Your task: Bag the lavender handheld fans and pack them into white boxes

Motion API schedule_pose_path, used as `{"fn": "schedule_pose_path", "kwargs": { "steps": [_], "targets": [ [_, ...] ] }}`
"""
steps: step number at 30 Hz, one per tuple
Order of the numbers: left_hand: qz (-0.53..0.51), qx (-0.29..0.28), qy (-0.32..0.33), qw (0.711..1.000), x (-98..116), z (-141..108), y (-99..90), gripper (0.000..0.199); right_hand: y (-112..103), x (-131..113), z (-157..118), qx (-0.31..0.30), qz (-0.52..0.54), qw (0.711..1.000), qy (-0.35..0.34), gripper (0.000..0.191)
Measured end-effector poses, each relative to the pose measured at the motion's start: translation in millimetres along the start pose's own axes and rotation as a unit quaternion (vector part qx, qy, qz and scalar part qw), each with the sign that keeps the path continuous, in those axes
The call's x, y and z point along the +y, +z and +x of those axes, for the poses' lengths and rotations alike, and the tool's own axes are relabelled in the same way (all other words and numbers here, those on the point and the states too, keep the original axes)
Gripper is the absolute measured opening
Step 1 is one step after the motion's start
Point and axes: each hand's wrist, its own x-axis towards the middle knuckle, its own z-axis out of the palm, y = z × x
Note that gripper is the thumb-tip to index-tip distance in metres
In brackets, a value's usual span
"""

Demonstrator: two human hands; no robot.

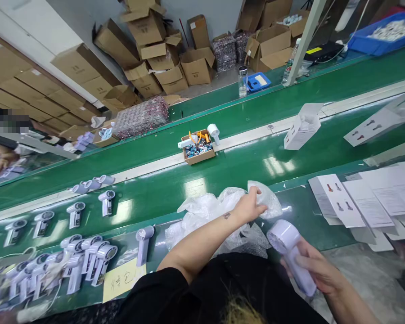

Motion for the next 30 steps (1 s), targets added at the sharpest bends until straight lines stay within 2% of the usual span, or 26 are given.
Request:
{"fn": "schedule_pose_path", "kwargs": {
  "steps": [3,6,8,10,12,15,17,19,22,24,25,27,30],
  "targets": [
    [-0.111,0.002,-0.01,0.994,3.1,-24.3,5.3,0.047,23.2,3.2,17.1,-0.011,0.053,0.998,-0.014,0.043],
    [-0.186,-0.007,-0.012,0.982,-3.3,-48.5,12.1,0.044,31.9,3.3,32.5,0.017,0.105,0.994,-0.036,0.037],
    [-0.128,0.021,0.022,0.991,-10.3,-62.2,13.8,0.038,34.7,0.6,35.4,0.027,0.103,0.994,-0.037,0.037],
    [-0.002,0.069,0.064,0.996,-16.5,-72.0,12.7,0.027,38.7,-3.4,32.3,0.026,0.072,0.997,-0.022,0.039],
    [0.106,0.114,0.108,0.982,-20.2,-76.8,9.7,0.024,44.2,-7.2,26.0,0.006,0.027,1.0,0.002,0.04],
    [0.141,0.166,0.199,0.956,-21.7,-75.0,1.9,0.029,53.7,-11.0,17.0,-0.041,-0.023,0.999,0.024,0.042],
    [0.089,0.181,0.245,0.948,-22.2,-70.3,-5.4,0.024,59.2,-12.7,12.8,-0.066,-0.037,0.997,0.027,0.045],
    [-0.007,0.18,0.243,0.953,-23.3,-66.3,-12.8,0.016,63.8,-14.2,9.9,-0.07,-0.052,0.996,0.028,0.05],
    [-0.17,0.166,0.153,0.959,-23.2,-67.5,-18.6,0.01,69.5,-16.6,7.2,-0.031,-0.088,0.995,0.02,0.056],
    [-0.251,0.149,0.096,0.952,-20.4,-74.4,-17.6,0.012,73.1,-18.3,6.2,-0.003,-0.105,0.994,0.011,0.055],
    [-0.271,0.147,0.088,0.947,-18.4,-79.2,-16.4,0.013,75.1,-19.3,5.6,0.008,-0.107,0.994,0.008,0.054],
    [-0.255,0.166,0.123,0.945,-14.3,-89.8,-14.8,0.014,79.3,-21.9,4.2,0.027,-0.095,0.995,0.006,0.052],
    [-0.165,0.211,0.206,0.941,-10.0,-101.9,-16.7,0.014,85.8,-25.0,1.3,0.053,-0.061,0.997,0.01,0.053]
  ]
}}
